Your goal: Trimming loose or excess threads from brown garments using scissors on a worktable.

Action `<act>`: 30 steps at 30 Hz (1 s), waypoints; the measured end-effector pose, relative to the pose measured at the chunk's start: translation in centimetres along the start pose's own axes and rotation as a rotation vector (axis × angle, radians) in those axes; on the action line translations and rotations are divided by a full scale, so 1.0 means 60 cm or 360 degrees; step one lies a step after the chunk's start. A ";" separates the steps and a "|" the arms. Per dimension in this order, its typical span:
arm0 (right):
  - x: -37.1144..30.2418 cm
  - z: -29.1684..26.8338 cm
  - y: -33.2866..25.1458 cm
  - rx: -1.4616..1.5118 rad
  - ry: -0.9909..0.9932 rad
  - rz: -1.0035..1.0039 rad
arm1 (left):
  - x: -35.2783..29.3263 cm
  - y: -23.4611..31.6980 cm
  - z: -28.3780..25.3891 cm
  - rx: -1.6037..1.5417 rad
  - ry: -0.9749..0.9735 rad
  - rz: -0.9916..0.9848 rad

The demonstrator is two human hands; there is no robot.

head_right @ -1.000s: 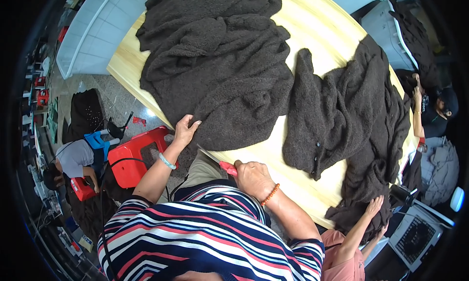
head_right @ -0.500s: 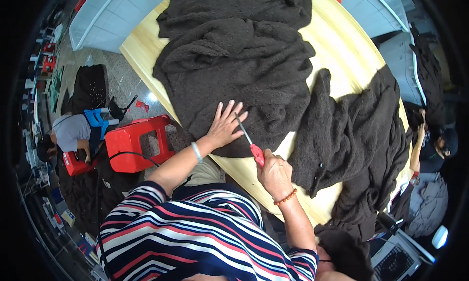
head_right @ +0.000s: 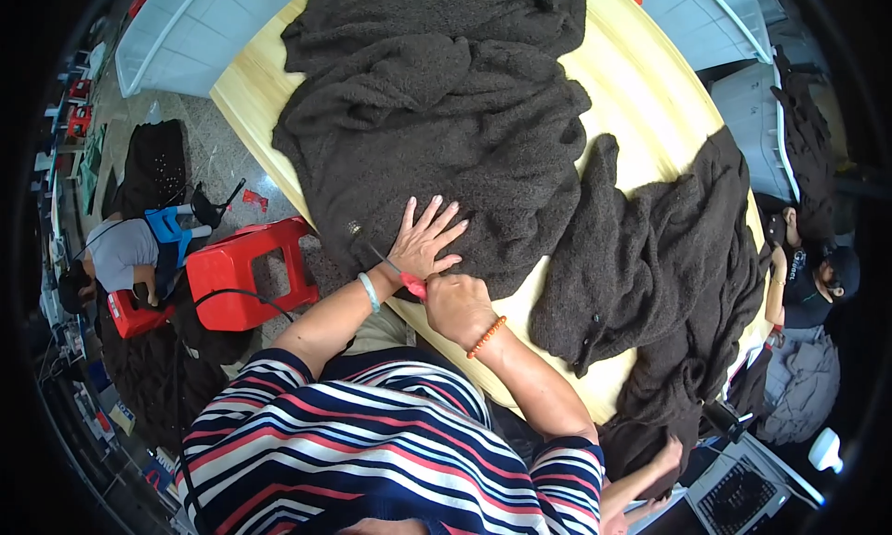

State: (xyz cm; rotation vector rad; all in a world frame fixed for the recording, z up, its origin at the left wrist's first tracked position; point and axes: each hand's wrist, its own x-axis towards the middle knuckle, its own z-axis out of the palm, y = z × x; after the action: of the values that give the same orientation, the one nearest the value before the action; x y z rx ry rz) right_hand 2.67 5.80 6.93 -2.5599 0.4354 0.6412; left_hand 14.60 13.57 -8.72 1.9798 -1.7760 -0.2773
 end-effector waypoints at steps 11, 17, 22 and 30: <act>-0.025 -0.001 0.051 -0.0224 0.0263 0.0258 | 0.013 0.000 -0.007 0.0011 -0.0261 -0.0074; -0.010 0.006 0.009 -0.0026 0.0108 0.0125 | 0.018 -0.006 0.010 -0.0062 -0.0068 0.0042; -0.022 -0.009 0.083 -0.0224 0.0436 0.0500 | 0.013 -0.005 0.003 -0.0021 -0.0167 -0.0035; -0.006 0.017 0.001 -0.0126 0.0327 0.0085 | 0.018 -0.005 0.007 -0.0087 -0.0038 0.0031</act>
State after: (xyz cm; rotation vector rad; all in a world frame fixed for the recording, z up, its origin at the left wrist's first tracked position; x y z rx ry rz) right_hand 1.96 6.33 6.32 -2.7099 0.5582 0.4224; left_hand 14.81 12.47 -9.07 1.9280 -1.7828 -0.3408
